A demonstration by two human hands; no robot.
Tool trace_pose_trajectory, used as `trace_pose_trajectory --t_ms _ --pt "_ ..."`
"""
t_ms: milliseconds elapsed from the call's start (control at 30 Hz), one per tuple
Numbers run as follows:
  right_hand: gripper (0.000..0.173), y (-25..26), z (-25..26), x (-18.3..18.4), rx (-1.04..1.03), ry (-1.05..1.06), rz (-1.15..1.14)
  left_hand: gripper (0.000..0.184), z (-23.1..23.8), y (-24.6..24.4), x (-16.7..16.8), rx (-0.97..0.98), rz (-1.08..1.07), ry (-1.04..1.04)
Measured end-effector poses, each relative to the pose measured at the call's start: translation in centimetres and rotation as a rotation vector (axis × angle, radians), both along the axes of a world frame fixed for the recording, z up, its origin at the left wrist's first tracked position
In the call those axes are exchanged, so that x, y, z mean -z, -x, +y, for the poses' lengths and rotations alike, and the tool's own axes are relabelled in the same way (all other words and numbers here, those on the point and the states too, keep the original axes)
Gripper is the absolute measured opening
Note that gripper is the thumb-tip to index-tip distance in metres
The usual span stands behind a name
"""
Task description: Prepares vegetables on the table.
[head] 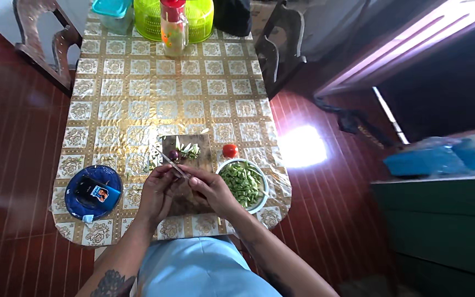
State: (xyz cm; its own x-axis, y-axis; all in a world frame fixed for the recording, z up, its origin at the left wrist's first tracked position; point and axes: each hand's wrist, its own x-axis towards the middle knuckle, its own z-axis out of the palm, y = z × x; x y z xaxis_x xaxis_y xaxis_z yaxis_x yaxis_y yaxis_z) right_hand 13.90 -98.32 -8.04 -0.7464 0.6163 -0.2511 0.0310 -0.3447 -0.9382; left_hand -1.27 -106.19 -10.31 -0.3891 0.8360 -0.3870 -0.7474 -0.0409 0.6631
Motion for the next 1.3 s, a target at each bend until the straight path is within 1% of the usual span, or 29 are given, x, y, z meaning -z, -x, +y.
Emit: trace_pose_trajectory --t_ms 67,133,267,333,433,500,567,633,667,767,833,933,1033,1100,1233,1300 --pt "0.037 0.0 0.2 0.1 0.002 0.147 0.041 0.025 -0.1 0.2 0.2 0.018 0.007 -0.024" --pt "0.037 0.0 0.3 0.1 0.015 0.235 0.056 0.026 0.0 0.3 0.3 0.043 0.011 -0.043" --pt "0.038 0.0 0.4 -0.1 0.059 0.345 0.067 0.028 0.1 0.5 0.6 0.085 0.004 -0.077" --pt "0.038 -0.2 0.6 0.1 0.092 0.359 0.068 0.027 0.0 0.7 0.9 0.105 -0.014 -0.111" --pt "0.037 -0.4 1.1 0.1 0.123 0.299 0.070 0.025 0.0 1.0 1.0 0.093 -0.019 -0.129" --pt "0.039 -0.6 1.3 0.1 0.124 0.162 0.015 0.028 0.1 1.1 0.7 0.090 -0.009 -0.107" --pt "0.048 -0.5 1.4 0.0 0.043 -0.033 -0.050 0.030 0.3 1.0 0.3 0.074 0.001 -0.071" --pt "0.058 -0.1 1.0 -0.4 -0.080 -0.151 -0.084 0.027 0.4 0.7 -0.1 0.040 0.014 -0.037" --pt "0.059 0.0 0.8 -0.5 -0.117 -0.180 -0.089 0.028 0.5 0.6 -0.2 0.017 0.013 -0.035" --pt "0.055 0.5 0.7 -0.3 -0.139 -0.169 -0.091 0.027 0.4 0.6 0.1 -0.002 0.026 -0.066" --pt "0.049 0.5 0.6 -0.2 -0.127 -0.168 -0.096 0.025 0.3 0.7 0.3 0.002 0.021 -0.110" --pt "0.041 0.5 0.4 -0.1 -0.090 -0.208 -0.109 0.024 0.0 0.9 0.6 0.055 0.036 -0.165" --pt "0.037 0.6 0.5 -0.2 -0.081 -0.224 -0.120 0.028 0.0 0.7 0.0 0.092 0.077 -0.096" --pt "0.036 0.5 0.6 -0.1 -0.066 -0.198 -0.113 0.029 0.2 0.6 -0.5 0.100 0.093 -0.035" --pt "0.036 0.3 1.0 0.4 0.073 -0.070 -0.080 0.032 0.5 0.9 -0.2 0.033 0.070 -0.030" --pt "0.041 0.1 1.2 0.6 0.102 -0.124 -0.121 0.035 0.5 1.0 0.0 0.011 0.088 -0.049"
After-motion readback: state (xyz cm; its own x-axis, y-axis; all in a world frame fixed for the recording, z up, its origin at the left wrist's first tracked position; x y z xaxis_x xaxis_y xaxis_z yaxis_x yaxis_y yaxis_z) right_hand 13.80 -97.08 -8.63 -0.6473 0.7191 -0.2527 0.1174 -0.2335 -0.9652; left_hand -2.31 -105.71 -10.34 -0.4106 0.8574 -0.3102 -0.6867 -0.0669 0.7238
